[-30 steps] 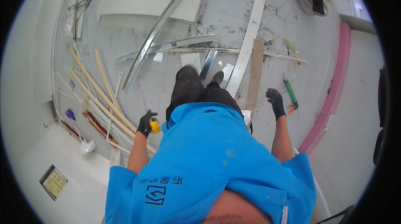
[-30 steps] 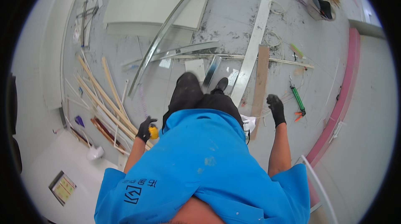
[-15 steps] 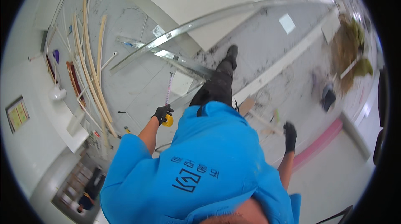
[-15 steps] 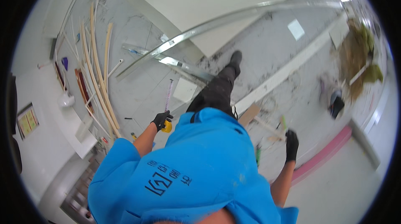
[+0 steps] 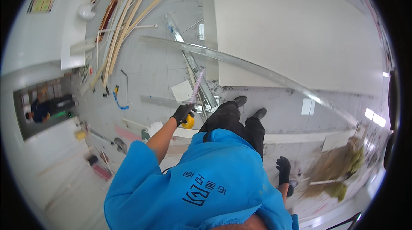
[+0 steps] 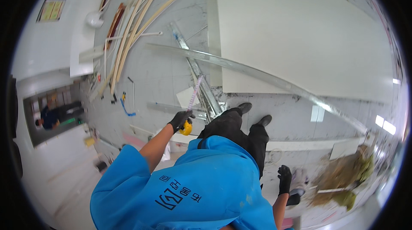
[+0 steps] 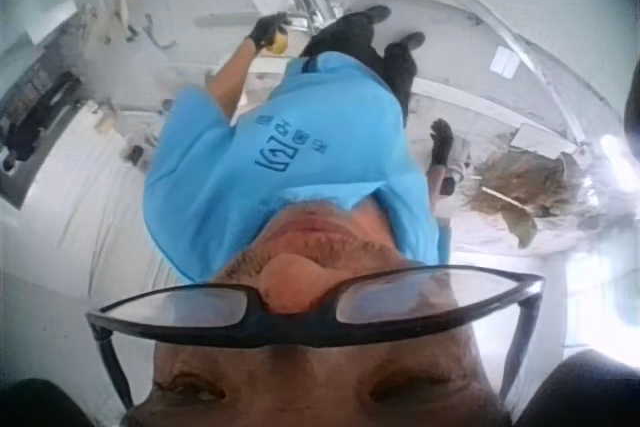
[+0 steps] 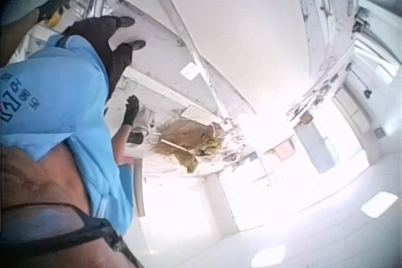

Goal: The person walks through a cluttered construction room, picks up a long metal profile, and uses a laser level to align it against a wall. They then apply adhesive to the profile using a caulking gun and prepare to install it.

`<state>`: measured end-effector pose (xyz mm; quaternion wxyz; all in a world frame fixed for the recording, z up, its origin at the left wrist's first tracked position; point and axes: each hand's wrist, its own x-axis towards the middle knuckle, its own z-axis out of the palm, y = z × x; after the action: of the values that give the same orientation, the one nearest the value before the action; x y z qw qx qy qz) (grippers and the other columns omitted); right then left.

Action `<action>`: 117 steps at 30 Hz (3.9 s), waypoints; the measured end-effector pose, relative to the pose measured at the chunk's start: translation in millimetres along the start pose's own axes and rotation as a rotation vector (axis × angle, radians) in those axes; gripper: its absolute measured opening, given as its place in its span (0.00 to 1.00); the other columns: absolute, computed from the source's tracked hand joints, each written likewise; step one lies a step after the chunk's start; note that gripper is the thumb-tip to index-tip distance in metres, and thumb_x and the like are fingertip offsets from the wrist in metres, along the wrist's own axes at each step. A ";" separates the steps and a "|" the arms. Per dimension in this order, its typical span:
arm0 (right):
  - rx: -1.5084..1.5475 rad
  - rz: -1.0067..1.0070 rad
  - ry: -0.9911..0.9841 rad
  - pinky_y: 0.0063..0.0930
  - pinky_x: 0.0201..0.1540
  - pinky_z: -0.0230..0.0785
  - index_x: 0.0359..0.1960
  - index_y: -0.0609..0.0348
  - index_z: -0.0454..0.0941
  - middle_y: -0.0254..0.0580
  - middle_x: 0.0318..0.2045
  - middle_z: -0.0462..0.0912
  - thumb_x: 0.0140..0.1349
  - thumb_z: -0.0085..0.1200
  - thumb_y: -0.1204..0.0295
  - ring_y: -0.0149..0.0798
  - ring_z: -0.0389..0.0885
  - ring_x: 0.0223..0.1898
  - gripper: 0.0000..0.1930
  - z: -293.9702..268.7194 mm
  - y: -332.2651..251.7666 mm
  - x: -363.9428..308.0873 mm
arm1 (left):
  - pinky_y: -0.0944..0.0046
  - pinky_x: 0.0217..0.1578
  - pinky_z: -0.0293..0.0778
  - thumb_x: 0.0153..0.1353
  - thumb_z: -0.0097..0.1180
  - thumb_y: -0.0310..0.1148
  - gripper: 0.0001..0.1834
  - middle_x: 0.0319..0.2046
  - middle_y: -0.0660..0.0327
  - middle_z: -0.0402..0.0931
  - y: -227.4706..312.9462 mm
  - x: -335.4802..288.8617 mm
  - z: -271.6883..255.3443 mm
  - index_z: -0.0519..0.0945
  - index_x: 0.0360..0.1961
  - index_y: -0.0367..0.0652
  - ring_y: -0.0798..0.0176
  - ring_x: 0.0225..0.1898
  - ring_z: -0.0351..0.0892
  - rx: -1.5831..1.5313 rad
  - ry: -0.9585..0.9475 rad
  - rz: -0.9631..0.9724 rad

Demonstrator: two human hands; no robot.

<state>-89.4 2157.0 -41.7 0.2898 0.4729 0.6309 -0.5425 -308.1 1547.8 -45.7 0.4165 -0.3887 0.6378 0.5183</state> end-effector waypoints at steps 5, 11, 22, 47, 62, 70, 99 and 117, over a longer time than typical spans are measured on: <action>-0.124 -0.170 -0.053 0.33 0.42 0.68 0.52 0.51 0.74 0.38 0.43 0.81 0.64 0.50 0.52 0.35 0.79 0.43 0.21 -72.3 -117.0 70.7 | 0.66 0.18 0.70 0.63 0.48 0.56 0.26 0.22 0.59 0.77 -65.3 -47.6 16.2 0.82 0.38 0.42 0.65 0.19 0.75 -0.192 0.175 -0.105; -0.231 -0.247 -0.123 0.31 0.40 0.68 0.50 0.50 0.75 0.36 0.41 0.81 0.63 0.51 0.52 0.34 0.79 0.41 0.20 -84.6 -182.8 119.5 | 0.64 0.19 0.71 0.65 0.48 0.53 0.25 0.20 0.59 0.76 -125.4 -76.5 75.1 0.82 0.39 0.40 0.64 0.18 0.74 -0.401 0.177 -0.215; -0.404 -0.247 -0.314 0.32 0.37 0.69 0.47 0.49 0.76 0.35 0.38 0.82 0.64 0.52 0.56 0.33 0.79 0.38 0.16 -69.1 -182.1 143.4 | 0.65 0.18 0.70 0.66 0.46 0.52 0.24 0.20 0.58 0.76 -128.4 -97.6 115.4 0.81 0.39 0.41 0.64 0.18 0.74 -0.609 0.192 -0.115; -0.466 -0.365 -0.231 0.30 0.34 0.71 0.43 0.55 0.77 0.38 0.34 0.81 0.64 0.50 0.60 0.35 0.79 0.36 0.14 -40.6 -201.4 113.8 | 0.62 0.29 0.73 0.66 0.47 0.53 0.25 0.28 0.59 0.78 -16.2 64.1 -48.4 0.82 0.42 0.40 0.62 0.26 0.76 -0.556 0.146 0.185; -0.286 -0.514 0.373 0.35 0.40 0.74 0.40 0.57 0.78 0.47 0.36 0.81 0.68 0.45 0.66 0.47 0.82 0.37 0.11 -46.9 -14.4 -16.1 | 0.61 0.28 0.74 0.65 0.44 0.53 0.28 0.28 0.52 0.76 82.3 60.1 55.3 0.80 0.42 0.34 0.57 0.28 0.75 0.226 -0.042 0.099; -0.102 -1.089 1.140 0.34 0.43 0.74 0.43 0.59 0.78 0.48 0.38 0.82 0.69 0.44 0.65 0.47 0.82 0.39 0.13 -219.0 -139.0 -193.2 | 0.60 0.25 0.74 0.66 0.46 0.51 0.27 0.20 0.57 0.73 211.1 52.6 284.9 0.77 0.44 0.32 0.59 0.22 0.76 0.475 -0.399 0.235; -0.478 -1.591 1.397 0.44 0.50 0.72 0.49 0.62 0.73 0.56 0.45 0.79 0.70 0.39 0.59 0.55 0.79 0.47 0.20 -605.0 -309.6 -251.0 | 0.63 0.28 0.72 0.66 0.51 0.47 0.23 0.18 0.64 0.71 506.0 -138.8 815.2 0.77 0.44 0.35 0.64 0.23 0.74 0.262 -1.095 0.762; -0.312 -1.703 0.275 0.34 0.36 0.79 0.34 0.55 0.75 0.43 0.31 0.84 0.68 0.44 0.62 0.41 0.86 0.33 0.12 -637.3 -471.6 -166.1 | 0.64 0.28 0.75 0.67 0.50 0.46 0.24 0.18 0.62 0.75 385.6 -158.4 858.9 0.77 0.44 0.30 0.63 0.22 0.77 0.020 -0.843 0.482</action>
<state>-361.3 2738.0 453.0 -0.2310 -0.1428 0.8660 -0.4200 -500.0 2465.8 132.9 0.5105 0.0179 0.4901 0.7063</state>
